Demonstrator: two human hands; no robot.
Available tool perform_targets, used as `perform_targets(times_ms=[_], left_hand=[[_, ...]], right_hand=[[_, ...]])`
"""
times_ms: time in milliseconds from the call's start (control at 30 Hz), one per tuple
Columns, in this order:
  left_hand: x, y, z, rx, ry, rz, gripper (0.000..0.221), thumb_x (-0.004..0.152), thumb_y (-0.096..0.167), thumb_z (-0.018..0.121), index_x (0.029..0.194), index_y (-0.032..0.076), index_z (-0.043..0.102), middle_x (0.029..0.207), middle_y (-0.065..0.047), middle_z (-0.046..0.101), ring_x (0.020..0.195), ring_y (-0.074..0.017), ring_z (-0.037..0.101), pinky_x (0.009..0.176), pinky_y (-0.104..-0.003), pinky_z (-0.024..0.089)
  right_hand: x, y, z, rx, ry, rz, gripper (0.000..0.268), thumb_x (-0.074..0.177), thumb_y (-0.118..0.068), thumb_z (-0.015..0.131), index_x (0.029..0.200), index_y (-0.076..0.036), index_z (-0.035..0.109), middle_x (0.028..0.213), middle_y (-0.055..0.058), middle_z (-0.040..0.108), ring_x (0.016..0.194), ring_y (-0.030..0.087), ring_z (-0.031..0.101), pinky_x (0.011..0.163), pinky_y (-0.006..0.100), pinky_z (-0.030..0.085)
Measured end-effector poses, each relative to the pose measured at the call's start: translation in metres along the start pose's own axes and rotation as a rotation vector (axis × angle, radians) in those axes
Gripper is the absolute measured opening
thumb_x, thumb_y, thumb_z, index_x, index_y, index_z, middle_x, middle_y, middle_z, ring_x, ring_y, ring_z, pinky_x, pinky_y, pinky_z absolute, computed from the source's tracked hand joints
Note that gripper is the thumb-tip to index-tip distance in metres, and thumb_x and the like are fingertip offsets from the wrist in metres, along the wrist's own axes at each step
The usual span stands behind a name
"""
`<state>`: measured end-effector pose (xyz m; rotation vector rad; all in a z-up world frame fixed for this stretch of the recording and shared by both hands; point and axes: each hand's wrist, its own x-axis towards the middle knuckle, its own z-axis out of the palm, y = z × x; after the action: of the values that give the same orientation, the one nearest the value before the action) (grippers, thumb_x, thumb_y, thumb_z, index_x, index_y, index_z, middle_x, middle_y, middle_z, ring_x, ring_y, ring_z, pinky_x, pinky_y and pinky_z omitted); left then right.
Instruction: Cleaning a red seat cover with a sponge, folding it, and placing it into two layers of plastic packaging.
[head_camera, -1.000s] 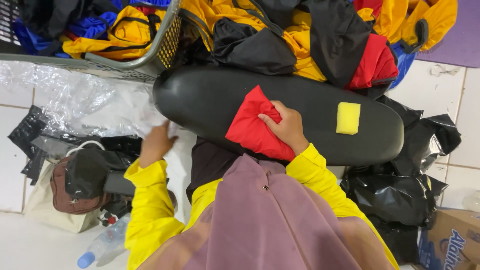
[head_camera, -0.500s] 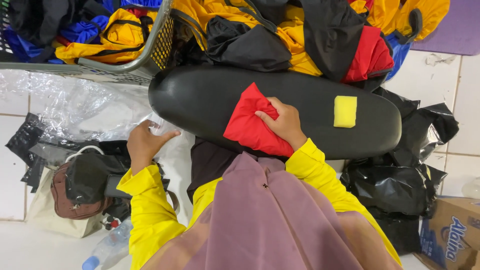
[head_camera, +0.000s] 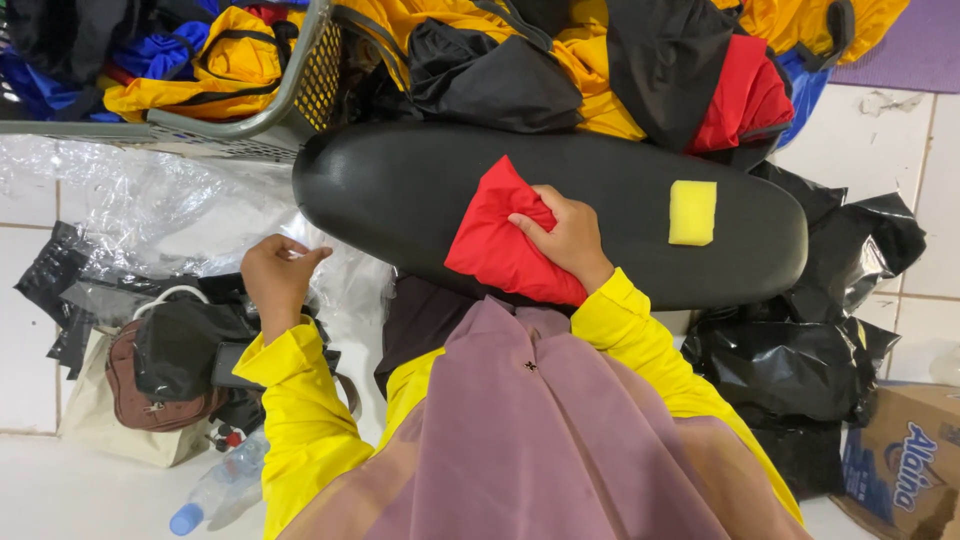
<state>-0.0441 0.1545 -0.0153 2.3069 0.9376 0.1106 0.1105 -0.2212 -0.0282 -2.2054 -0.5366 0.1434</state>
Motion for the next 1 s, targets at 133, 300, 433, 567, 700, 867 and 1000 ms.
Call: perform_targets(times_ms=[133,300,433,567,700,867,1000], left_hand=[[-0.002,0.005,-0.008,0.002,0.071,0.041,0.047,0.076,0.035,0.103,0.078,0.003,0.069,0.059,-0.010,0.051,0.057,-0.0266,0.054,0.059,-0.035,0.043],[-0.017,0.045,-0.032,-0.264,0.254,0.225,0.029,0.108,0.022,0.083,0.088,0.005,0.069,0.067,-0.006,0.050,0.068,-0.0163,0.051,0.065,-0.030,0.044],[-0.037,0.123,-0.048,-0.340,0.269,0.615,0.022,0.114,0.016,0.066,0.095,0.005,0.061,0.088,-0.011,0.057,0.091,-0.0320,0.062,0.089,-0.040,0.049],[-0.037,0.179,0.006,-0.353,0.159,0.856,0.009,0.105,0.008,0.067,0.098,0.004,0.065,0.099,-0.013,0.064,0.114,-0.0416,0.063,0.104,-0.050,0.045],[-0.037,0.180,0.073,-0.044,0.136,0.992,0.008,0.099,0.020,0.073,0.096,0.014,0.070,0.110,-0.004,0.068,0.117,-0.0328,0.064,0.099,-0.045,0.049],[-0.052,0.147,0.114,0.213,0.188,0.986,0.015,0.099,0.036,0.070,0.095,0.022,0.068,0.095,0.004,0.067,0.084,-0.0186,0.069,0.072,-0.031,0.055],[-0.063,0.138,0.107,0.002,0.023,0.828,0.011,0.101,0.030,0.069,0.101,0.019,0.070,0.088,0.001,0.073,0.081,-0.0226,0.073,0.072,-0.033,0.057]], right_hand=[[0.000,0.000,0.000,-0.019,0.008,-0.018,0.034,0.092,-0.043,0.077,0.116,-0.020,0.069,0.080,0.011,0.073,0.082,0.035,0.073,0.074,0.043,0.057],[0.001,0.003,0.002,-0.018,-0.002,-0.003,0.036,0.092,-0.045,0.077,0.116,-0.020,0.069,0.082,0.011,0.074,0.083,0.035,0.074,0.076,0.043,0.057],[0.003,0.002,0.001,-0.029,-0.049,0.029,0.041,0.091,-0.048,0.077,0.122,-0.022,0.068,0.089,0.010,0.075,0.088,0.035,0.072,0.081,0.045,0.056],[0.000,-0.021,-0.018,0.064,-0.132,0.051,0.055,0.088,-0.051,0.077,0.131,-0.019,0.064,0.101,0.013,0.074,0.100,0.036,0.070,0.087,0.046,0.054],[-0.013,-0.040,-0.026,-0.119,-0.268,0.057,0.078,0.071,-0.050,0.087,0.132,-0.007,0.065,0.109,0.016,0.069,0.107,0.036,0.062,0.097,0.048,0.050],[-0.030,-0.026,-0.026,-0.189,-0.414,0.274,0.065,0.074,-0.053,0.082,0.122,-0.011,0.070,0.099,0.018,0.071,0.100,0.039,0.068,0.089,0.051,0.053],[-0.043,-0.008,-0.029,-0.074,-0.324,0.183,0.045,0.077,-0.038,0.083,0.109,-0.007,0.073,0.106,0.018,0.065,0.105,0.043,0.064,0.092,0.050,0.051]])
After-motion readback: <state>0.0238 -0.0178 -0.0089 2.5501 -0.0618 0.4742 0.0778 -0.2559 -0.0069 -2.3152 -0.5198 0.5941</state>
